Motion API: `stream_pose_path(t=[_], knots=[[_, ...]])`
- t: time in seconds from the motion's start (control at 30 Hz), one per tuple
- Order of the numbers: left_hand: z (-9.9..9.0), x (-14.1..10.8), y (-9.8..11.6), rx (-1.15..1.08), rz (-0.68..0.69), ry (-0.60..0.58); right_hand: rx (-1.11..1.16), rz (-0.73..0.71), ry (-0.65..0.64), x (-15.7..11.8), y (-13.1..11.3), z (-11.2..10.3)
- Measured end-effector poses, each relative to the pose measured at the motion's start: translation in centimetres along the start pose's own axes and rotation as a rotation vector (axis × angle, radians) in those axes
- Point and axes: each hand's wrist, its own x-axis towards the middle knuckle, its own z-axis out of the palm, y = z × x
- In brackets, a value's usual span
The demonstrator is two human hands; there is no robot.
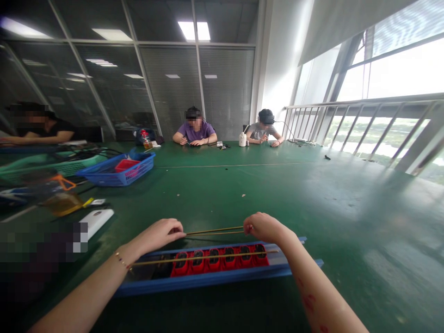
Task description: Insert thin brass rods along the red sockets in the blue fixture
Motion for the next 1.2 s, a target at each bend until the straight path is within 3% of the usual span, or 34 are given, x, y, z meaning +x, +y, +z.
stream_pose_path(t=[0.4,0.63,0.77,0.87,1.07,1.2], knots=[[0.7,0.2,-0.7,0.002,0.004,0.003,0.073,-0.135,-0.02,1.7,-0.2,1.6],[0.9,0.2,-0.8,0.015,0.01,0.022,0.15,-0.126,0.074,-0.6,-1.7,-2.0],[0.8,0.1,-0.6,0.015,-0.003,0.017,0.15,-0.116,-0.019,-2.8,-3.4,-4.0],[0.7,0.1,-0.5,0.019,-0.016,0.008,0.086,-0.141,-0.073,-3.4,-4.8,-3.9],[0.9,0.2,-0.6,0.024,-0.005,0.014,-0.082,-0.162,-0.06,-2.5,-6.6,-2.2],[1.0,0.2,-0.7,0.026,-0.01,0.014,-0.069,-0.138,0.03,-3.2,-6.3,-3.5]])
